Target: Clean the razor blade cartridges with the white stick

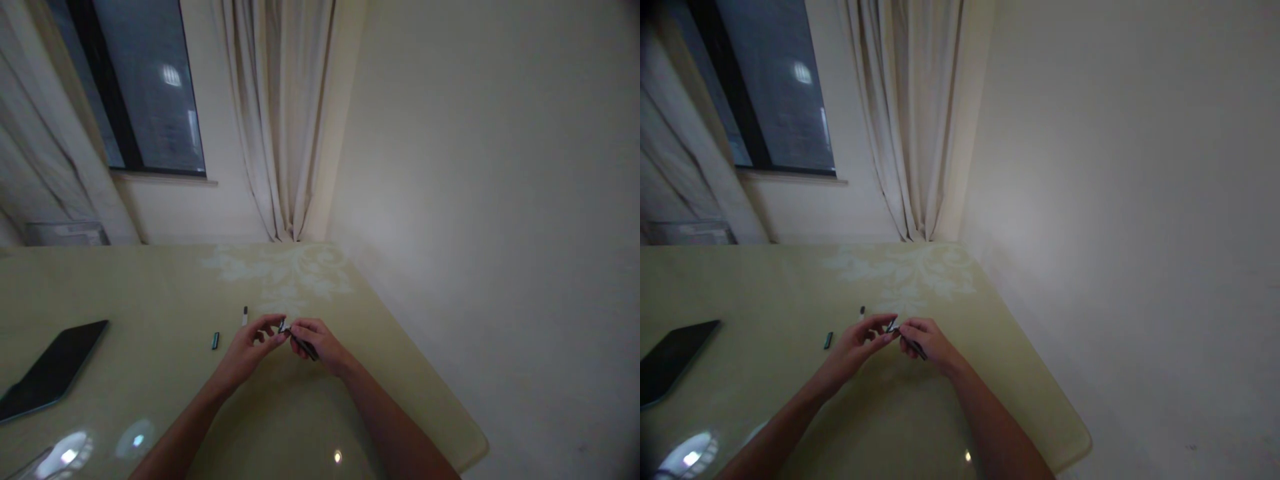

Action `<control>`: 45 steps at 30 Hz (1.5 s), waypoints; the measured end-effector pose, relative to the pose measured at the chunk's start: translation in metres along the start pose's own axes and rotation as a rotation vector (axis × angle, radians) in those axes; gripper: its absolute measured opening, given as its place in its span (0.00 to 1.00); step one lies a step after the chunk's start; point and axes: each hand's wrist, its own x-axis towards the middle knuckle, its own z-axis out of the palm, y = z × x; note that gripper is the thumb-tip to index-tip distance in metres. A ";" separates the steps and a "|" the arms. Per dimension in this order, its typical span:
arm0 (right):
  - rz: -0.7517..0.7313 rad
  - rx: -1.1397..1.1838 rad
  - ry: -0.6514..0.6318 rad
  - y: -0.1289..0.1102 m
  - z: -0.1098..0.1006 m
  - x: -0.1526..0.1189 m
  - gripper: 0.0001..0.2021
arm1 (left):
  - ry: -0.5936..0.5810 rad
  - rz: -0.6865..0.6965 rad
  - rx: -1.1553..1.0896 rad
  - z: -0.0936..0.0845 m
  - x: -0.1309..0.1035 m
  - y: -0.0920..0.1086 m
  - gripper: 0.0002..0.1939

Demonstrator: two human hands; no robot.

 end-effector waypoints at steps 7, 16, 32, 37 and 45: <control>-0.010 0.045 -0.003 0.005 0.002 0.001 0.20 | -0.070 -0.036 -0.091 0.006 0.001 -0.009 0.29; 0.014 0.188 -0.152 0.003 0.002 -0.002 0.19 | -0.126 -0.073 -0.230 0.005 -0.008 0.005 0.29; -0.016 0.159 -0.172 -0.010 0.009 -0.012 0.19 | -0.158 -0.083 -0.426 0.003 -0.013 0.008 0.25; -0.088 0.031 -0.205 -0.020 0.008 -0.020 0.20 | -0.252 -0.070 -0.498 -0.001 -0.015 0.017 0.25; -0.182 -0.049 -0.185 -0.025 0.014 -0.028 0.22 | -0.352 -0.022 -0.532 -0.006 -0.017 0.031 0.23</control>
